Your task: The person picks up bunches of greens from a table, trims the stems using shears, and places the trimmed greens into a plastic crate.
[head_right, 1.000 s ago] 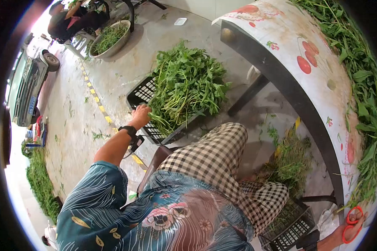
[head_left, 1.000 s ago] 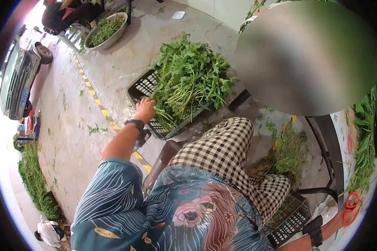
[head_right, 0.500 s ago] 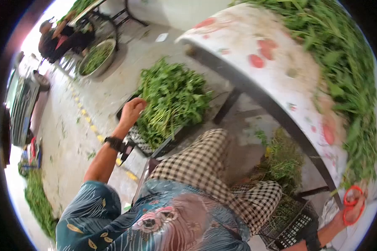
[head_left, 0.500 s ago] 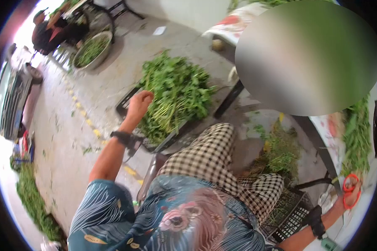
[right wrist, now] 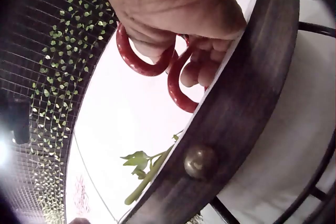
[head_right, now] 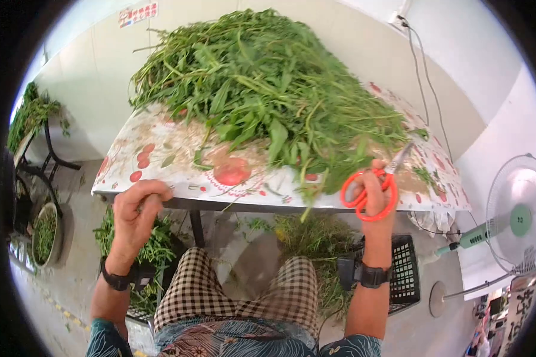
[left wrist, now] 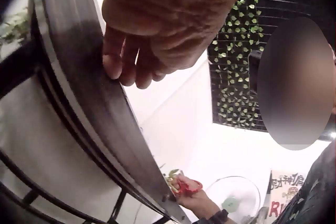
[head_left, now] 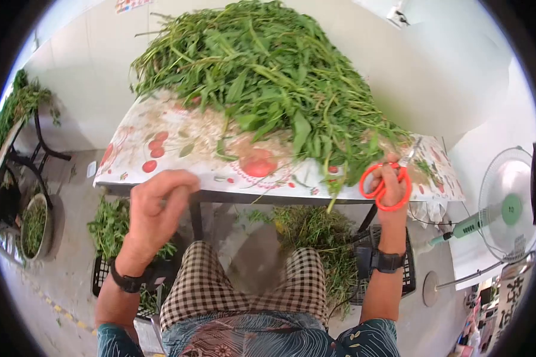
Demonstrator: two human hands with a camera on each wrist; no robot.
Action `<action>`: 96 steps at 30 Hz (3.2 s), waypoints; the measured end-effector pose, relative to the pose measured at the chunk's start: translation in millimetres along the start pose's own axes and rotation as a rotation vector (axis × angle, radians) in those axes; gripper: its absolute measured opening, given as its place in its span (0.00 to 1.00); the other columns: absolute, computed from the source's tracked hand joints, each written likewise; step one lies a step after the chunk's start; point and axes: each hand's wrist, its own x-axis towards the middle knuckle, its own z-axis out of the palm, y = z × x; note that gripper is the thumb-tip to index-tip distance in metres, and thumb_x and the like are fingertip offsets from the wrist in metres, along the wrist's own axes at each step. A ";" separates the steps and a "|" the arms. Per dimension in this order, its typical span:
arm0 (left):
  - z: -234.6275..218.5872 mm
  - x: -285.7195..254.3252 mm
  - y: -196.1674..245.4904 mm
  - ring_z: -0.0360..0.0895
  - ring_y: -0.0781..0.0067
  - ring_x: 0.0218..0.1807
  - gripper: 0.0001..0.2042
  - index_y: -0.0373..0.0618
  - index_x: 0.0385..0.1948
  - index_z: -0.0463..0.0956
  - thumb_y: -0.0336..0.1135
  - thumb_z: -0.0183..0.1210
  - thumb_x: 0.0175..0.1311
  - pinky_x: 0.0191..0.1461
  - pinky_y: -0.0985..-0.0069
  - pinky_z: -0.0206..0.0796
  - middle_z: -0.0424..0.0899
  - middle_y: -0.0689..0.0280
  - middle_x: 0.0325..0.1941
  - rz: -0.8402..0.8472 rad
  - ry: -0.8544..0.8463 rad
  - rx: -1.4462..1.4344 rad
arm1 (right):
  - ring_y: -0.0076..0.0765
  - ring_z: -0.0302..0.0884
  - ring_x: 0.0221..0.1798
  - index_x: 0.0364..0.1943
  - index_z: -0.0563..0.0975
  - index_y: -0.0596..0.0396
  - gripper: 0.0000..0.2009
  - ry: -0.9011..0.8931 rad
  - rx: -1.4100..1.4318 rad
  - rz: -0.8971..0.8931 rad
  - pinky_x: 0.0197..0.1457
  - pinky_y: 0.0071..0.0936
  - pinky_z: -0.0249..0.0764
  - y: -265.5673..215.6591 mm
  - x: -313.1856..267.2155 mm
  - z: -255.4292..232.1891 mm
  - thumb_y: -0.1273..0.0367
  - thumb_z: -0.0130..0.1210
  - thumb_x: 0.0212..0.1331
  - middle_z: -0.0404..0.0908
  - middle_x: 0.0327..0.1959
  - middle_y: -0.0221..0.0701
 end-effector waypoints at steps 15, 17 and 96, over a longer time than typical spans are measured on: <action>104.8 77.4 12.4 0.67 0.81 0.26 0.07 0.39 0.34 0.75 0.30 0.51 0.58 0.31 0.80 0.62 0.74 0.68 0.24 -0.066 -0.398 -0.296 | 0.32 0.75 0.24 0.43 0.72 0.56 0.21 -0.234 -0.734 -0.194 0.29 0.31 0.70 -42.3 12.4 29.4 0.59 0.60 0.48 0.77 0.24 0.34; 103.5 76.4 12.9 0.66 0.81 0.26 0.07 0.39 0.33 0.75 0.30 0.50 0.58 0.31 0.80 0.62 0.74 0.68 0.24 -0.052 -0.368 -0.261 | 0.40 0.77 0.27 0.42 0.73 0.55 0.22 -0.305 -0.947 -0.280 0.31 0.34 0.70 -37.3 1.6 42.3 0.56 0.61 0.47 0.78 0.24 0.37; 93.9 73.8 24.6 0.72 0.69 0.24 0.09 0.37 0.28 0.77 0.33 0.57 0.50 0.29 0.75 0.64 0.75 0.60 0.22 -0.059 -0.444 -0.248 | 0.52 0.76 0.42 0.47 0.71 0.51 0.16 -0.440 -0.942 -0.298 0.44 0.39 0.71 -9.9 36.0 47.9 0.68 0.52 0.53 0.79 0.39 0.45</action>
